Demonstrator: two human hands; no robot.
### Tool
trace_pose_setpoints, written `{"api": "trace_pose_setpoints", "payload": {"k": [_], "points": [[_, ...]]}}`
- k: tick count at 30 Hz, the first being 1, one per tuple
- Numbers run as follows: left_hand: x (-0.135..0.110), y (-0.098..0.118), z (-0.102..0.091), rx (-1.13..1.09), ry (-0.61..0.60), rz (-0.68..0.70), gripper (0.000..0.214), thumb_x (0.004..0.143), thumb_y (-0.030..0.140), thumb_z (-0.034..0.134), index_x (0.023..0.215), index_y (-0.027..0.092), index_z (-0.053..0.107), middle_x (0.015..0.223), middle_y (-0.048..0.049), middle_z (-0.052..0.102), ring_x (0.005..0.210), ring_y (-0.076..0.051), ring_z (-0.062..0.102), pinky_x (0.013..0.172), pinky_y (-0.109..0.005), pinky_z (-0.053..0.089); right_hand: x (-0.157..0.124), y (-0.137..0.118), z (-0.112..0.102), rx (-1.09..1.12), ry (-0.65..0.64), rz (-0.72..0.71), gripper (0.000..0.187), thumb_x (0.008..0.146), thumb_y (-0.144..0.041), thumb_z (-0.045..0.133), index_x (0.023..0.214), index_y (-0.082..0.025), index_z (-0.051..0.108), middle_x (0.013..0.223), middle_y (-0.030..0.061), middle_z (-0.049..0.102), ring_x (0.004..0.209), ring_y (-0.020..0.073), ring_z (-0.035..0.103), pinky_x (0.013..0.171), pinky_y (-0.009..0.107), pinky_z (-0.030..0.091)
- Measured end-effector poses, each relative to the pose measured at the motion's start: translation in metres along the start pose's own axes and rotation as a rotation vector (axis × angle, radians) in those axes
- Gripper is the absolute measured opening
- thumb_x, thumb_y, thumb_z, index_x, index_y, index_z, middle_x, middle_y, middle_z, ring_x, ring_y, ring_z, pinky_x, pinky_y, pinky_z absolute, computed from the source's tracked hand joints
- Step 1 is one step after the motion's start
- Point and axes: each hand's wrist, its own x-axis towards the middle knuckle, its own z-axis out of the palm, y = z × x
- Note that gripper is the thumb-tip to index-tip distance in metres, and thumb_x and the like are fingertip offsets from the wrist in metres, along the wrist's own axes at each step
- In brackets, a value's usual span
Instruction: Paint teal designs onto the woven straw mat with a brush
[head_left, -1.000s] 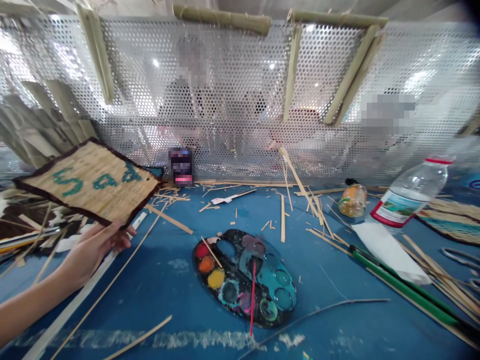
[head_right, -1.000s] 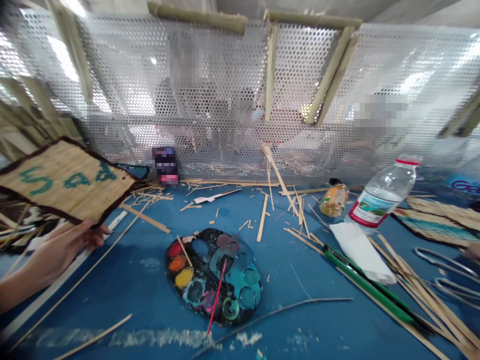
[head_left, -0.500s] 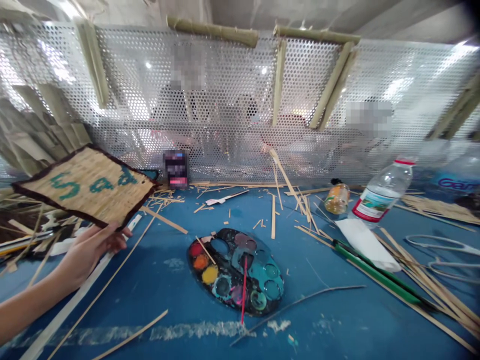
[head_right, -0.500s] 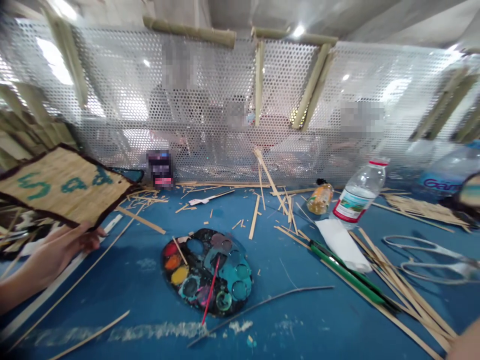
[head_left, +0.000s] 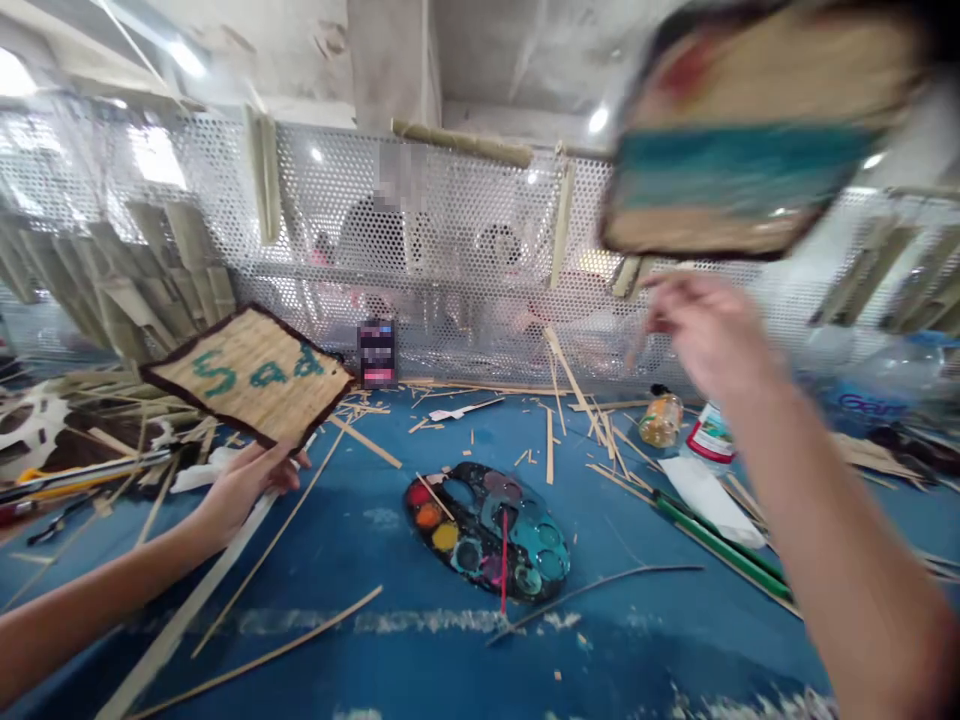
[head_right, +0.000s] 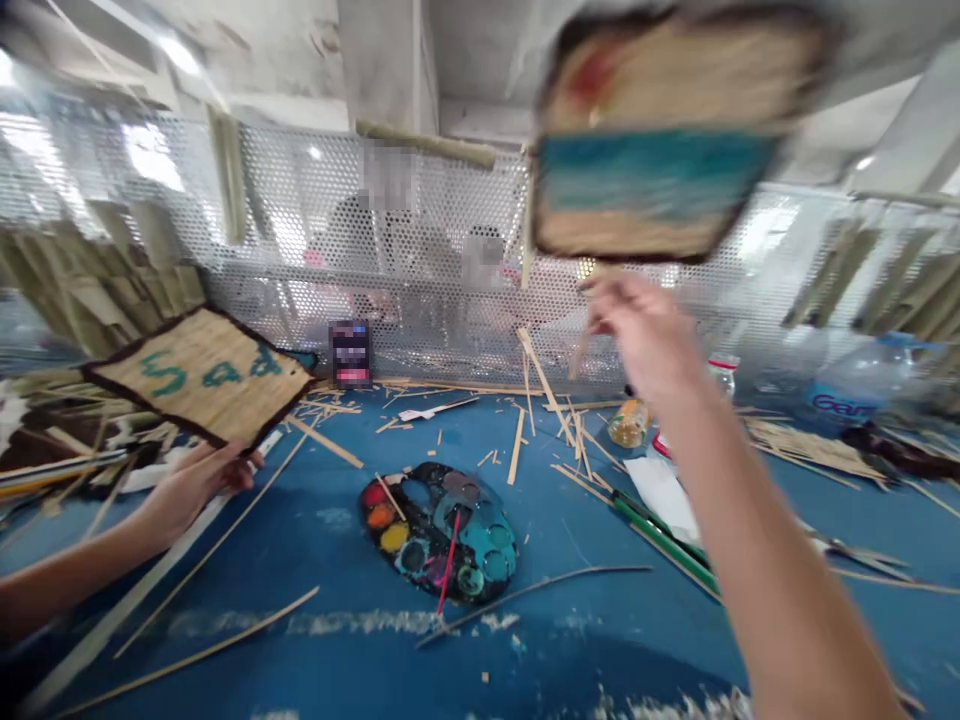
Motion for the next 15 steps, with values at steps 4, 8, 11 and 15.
{"api": "trace_pose_setpoints", "payload": {"k": [4, 8, 11, 15], "points": [[-0.002, 0.000, 0.000, -0.037, -0.031, 0.031, 0.045, 0.069, 0.058, 0.073, 0.079, 0.014, 0.064, 0.074, -0.0024, 0.068, 0.055, -0.013, 0.058, 0.050, -0.023, 0.043, 0.014, 0.027, 0.100, 0.316, -0.065, 0.359, 0.011, 0.089, -0.028, 0.061, 0.093, -0.018, 0.064, 0.067, -0.0023, 0.053, 0.057, 0.0082, 0.053, 0.054, 0.020, 0.044], [-0.005, 0.000, 0.001, -0.052, -0.069, 0.057, 0.042, 0.074, 0.055, 0.070, 0.078, 0.014, 0.064, 0.074, -0.0031, 0.067, 0.053, -0.013, 0.058, 0.050, -0.024, 0.043, 0.031, 0.078, 0.177, 0.398, -0.021, 0.482, 0.018, 0.092, -0.033, 0.057, 0.099, -0.017, 0.060, 0.071, -0.0030, 0.054, 0.057, 0.0074, 0.053, 0.055, 0.020, 0.045], [-0.006, 0.003, 0.002, -0.062, -0.095, 0.074, 0.042, 0.073, 0.056, 0.069, 0.076, 0.014, 0.063, 0.072, -0.0033, 0.067, 0.051, -0.013, 0.057, 0.048, -0.025, 0.043, 0.035, 0.109, 0.203, 0.423, 0.002, 0.569, 0.026, 0.096, -0.035, 0.053, 0.109, -0.013, 0.058, 0.086, 0.0016, 0.060, 0.067, 0.0096, 0.057, 0.061, 0.024, 0.051], [-0.008, 0.006, 0.003, -0.073, -0.119, 0.080, 0.042, 0.074, 0.056, 0.067, 0.073, 0.014, 0.063, 0.071, -0.0043, 0.066, 0.050, -0.013, 0.057, 0.046, -0.024, 0.042, 0.023, 0.137, 0.214, 0.393, -0.039, 0.692, 0.028, 0.095, -0.034, 0.055, 0.113, -0.013, 0.058, 0.102, 0.0060, 0.062, 0.081, 0.0136, 0.062, 0.070, 0.030, 0.055]]}}
